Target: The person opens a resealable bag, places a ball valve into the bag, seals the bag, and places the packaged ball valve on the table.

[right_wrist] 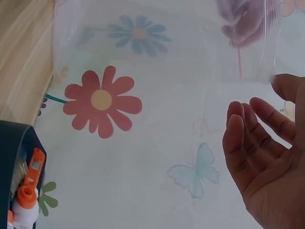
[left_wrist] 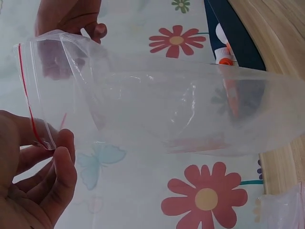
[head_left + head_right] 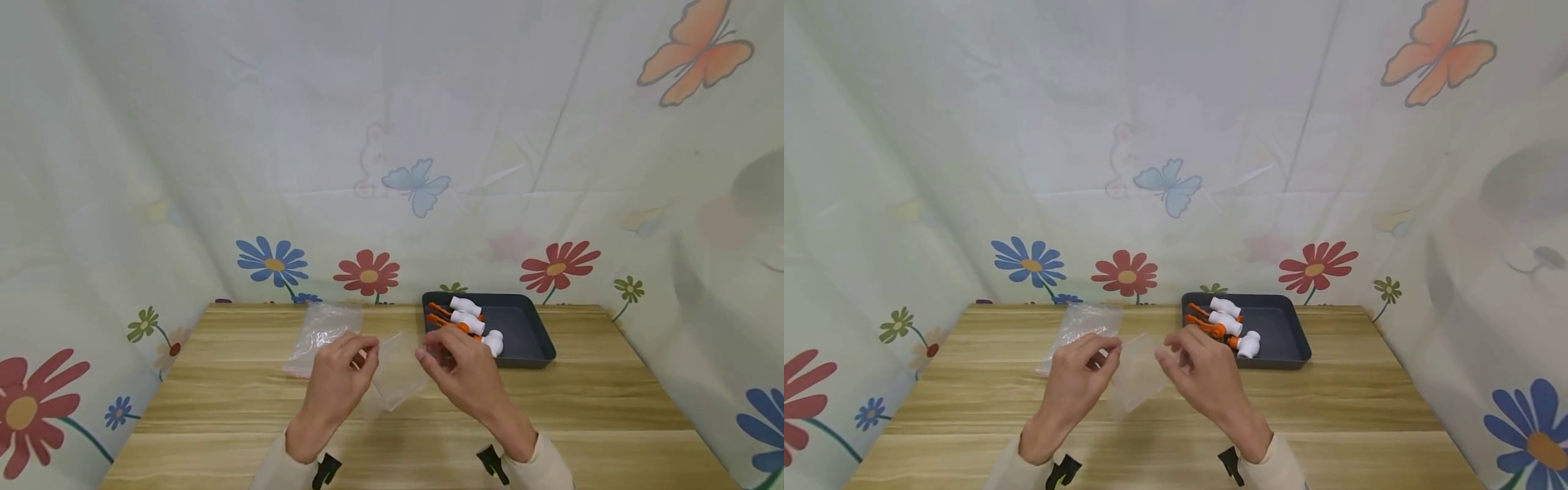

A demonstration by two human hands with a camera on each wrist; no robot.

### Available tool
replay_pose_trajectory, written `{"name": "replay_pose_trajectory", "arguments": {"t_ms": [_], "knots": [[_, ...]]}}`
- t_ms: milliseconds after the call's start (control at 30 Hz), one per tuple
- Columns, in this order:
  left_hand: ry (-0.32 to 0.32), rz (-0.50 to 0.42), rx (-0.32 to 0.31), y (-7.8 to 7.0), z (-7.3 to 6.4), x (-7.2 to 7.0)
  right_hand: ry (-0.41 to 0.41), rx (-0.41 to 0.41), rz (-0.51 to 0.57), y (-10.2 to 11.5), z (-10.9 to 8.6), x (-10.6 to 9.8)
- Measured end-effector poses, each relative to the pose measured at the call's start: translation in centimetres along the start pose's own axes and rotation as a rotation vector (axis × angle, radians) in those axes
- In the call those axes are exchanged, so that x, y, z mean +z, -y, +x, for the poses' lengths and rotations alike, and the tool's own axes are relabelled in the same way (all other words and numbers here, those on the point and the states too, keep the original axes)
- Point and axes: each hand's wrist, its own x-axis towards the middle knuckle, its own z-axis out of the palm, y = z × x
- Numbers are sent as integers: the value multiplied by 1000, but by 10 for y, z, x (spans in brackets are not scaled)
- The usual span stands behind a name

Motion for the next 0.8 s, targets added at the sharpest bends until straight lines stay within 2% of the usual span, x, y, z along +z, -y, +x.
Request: {"name": "replay_pose_trajectory", "arguments": {"t_ms": [133,300,567,800], "knots": [[7,13,-46,-2,0,-3,3,-41,11,-1,5,-6],[20,36,-81,-3,1,-5,25,-52,-18,-7,9,-16],[58,59,-116,-2,1,-6,123,-39,-207,-27,16,-32],[86,37,-138,-2,1,-8,240,-37,-337,-50,30,-33]]}}
